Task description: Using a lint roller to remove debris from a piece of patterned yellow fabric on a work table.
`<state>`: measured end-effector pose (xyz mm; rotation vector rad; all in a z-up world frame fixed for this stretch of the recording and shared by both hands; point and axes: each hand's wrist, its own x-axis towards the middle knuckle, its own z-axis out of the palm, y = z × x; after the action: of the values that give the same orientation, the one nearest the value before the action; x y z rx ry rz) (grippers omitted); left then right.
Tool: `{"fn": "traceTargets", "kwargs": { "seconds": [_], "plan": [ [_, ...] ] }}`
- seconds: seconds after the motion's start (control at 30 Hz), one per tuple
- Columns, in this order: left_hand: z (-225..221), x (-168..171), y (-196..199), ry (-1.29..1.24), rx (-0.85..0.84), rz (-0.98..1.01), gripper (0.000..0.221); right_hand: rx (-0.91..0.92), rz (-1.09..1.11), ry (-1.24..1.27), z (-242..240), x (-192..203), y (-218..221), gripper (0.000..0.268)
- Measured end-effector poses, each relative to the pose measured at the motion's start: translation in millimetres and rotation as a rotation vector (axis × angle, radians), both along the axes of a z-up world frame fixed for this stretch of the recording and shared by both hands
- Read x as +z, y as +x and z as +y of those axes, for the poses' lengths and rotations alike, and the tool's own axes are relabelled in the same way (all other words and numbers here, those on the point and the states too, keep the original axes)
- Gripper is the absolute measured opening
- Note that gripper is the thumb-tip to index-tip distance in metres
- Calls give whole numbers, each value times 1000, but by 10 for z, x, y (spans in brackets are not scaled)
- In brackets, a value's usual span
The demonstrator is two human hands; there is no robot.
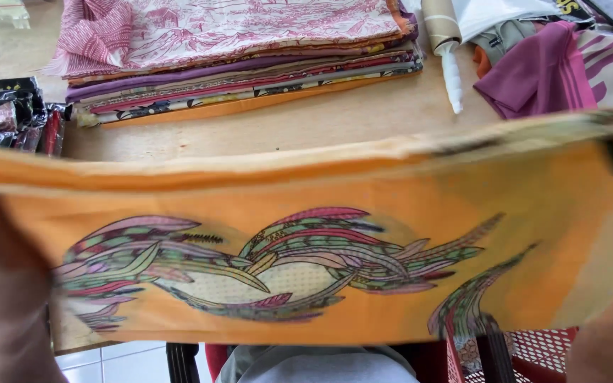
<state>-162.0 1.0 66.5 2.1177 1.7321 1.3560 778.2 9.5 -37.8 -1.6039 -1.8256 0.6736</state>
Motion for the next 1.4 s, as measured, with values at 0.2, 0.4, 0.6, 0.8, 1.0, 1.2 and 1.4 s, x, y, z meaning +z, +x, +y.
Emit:
{"fn": "traceTargets", "kwargs": {
  "seconds": [0.2, 0.4, 0.6, 0.8, 1.0, 1.2, 1.4],
  "plan": [
    [481, -536, 28, -471, 20, -12, 53, -189, -87, -356, 229, 1213, -3535, 30],
    [688, -320, 233, -888, 77, 15, 38, -327, -139, -401, 422, 858, -3813, 19],
    [816, -495, 294, -810, 112, 60, 47, -441, -216, -209, 378, 557, -3735, 23],
    [956, -838, 193, -566, 80, 56, 38, -284, -283, 139, 583, 214, -3516, 23],
    [961, -882, 277, -514, 102, 19, 37, -164, -288, 108, 767, 345, -3484, 20],
    [1032, -804, 374, -506, 71, 12, 34, -109, -309, 147, 1020, 267, -3360, 24],
    [1185, -891, 322, -493, 113, 159, 29, -157, -462, 310, 1247, 48, -3354, 29]
  ]
}}
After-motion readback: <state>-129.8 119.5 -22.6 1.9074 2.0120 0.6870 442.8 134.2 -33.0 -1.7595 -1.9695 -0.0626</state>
